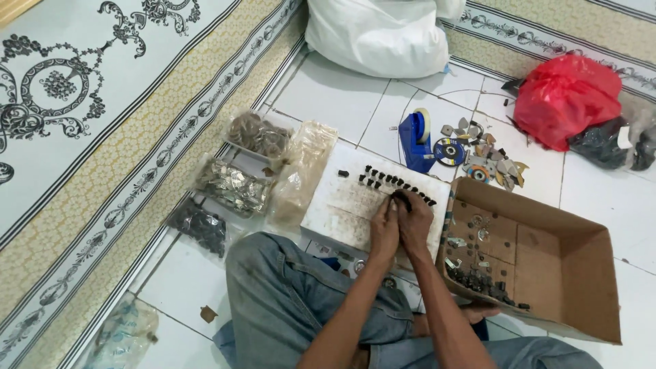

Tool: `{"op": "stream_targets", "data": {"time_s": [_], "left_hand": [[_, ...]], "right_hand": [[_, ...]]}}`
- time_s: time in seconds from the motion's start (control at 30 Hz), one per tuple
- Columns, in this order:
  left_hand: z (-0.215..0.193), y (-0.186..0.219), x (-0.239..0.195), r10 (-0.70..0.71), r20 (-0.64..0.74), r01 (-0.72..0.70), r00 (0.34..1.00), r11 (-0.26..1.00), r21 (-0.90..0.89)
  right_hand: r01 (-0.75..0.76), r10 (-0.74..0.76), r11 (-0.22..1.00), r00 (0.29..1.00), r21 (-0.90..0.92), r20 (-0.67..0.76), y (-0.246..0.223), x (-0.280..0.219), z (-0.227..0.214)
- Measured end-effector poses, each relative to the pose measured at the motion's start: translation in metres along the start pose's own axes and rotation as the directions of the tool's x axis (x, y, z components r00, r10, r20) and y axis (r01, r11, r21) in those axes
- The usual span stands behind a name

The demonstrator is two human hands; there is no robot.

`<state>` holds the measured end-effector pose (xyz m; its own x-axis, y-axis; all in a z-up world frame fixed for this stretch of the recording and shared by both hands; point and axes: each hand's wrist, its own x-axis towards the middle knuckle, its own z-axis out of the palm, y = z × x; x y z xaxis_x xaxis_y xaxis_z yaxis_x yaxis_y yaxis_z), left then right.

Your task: Organizing small black metal bolts by picking them from a bulk box and placing them into a template.

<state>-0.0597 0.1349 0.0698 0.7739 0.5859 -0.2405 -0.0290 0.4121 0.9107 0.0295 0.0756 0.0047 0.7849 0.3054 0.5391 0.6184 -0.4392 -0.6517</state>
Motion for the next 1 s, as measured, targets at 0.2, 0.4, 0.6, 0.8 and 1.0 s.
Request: {"op": "stream_targets", "data": {"time_s": [0.2, 0.4, 0.6, 0.8, 1.0], "left_hand": [[-0.009, -0.002, 0.033, -0.108, 0.001, 0.108, 0.994, 0.994, 0.000], [-0.009, 0.004, 0.028, -0.127, 0.007, 0.127, 0.992, 0.991, 0.041], [-0.012, -0.025, 0.036, -0.104, 0.006, 0.103, 0.995, 0.993, 0.062], [-0.001, -0.015, 0.006, -0.021, -0.025, 0.025, 0.999, 0.984, 0.175], [0.040, -0.030, -0.024, 0.060, 0.163, -0.094, 0.985, 0.974, 0.208]], "right_hand": [[0.002, -0.005, 0.998, 0.999, 0.062, 0.044, 0.019, 0.018, 0.032], [0.045, -0.041, 0.998, 0.995, -0.042, 0.087, 0.032, 0.017, 0.036], [-0.010, 0.006, 0.998, 0.997, 0.059, 0.073, 0.026, 0.011, 0.029], [0.037, -0.036, 0.999, 0.998, -0.028, 0.051, -0.006, -0.002, -0.025], [-0.104, 0.108, 0.990, 0.993, -0.093, 0.045, 0.038, -0.023, -0.136]]}}
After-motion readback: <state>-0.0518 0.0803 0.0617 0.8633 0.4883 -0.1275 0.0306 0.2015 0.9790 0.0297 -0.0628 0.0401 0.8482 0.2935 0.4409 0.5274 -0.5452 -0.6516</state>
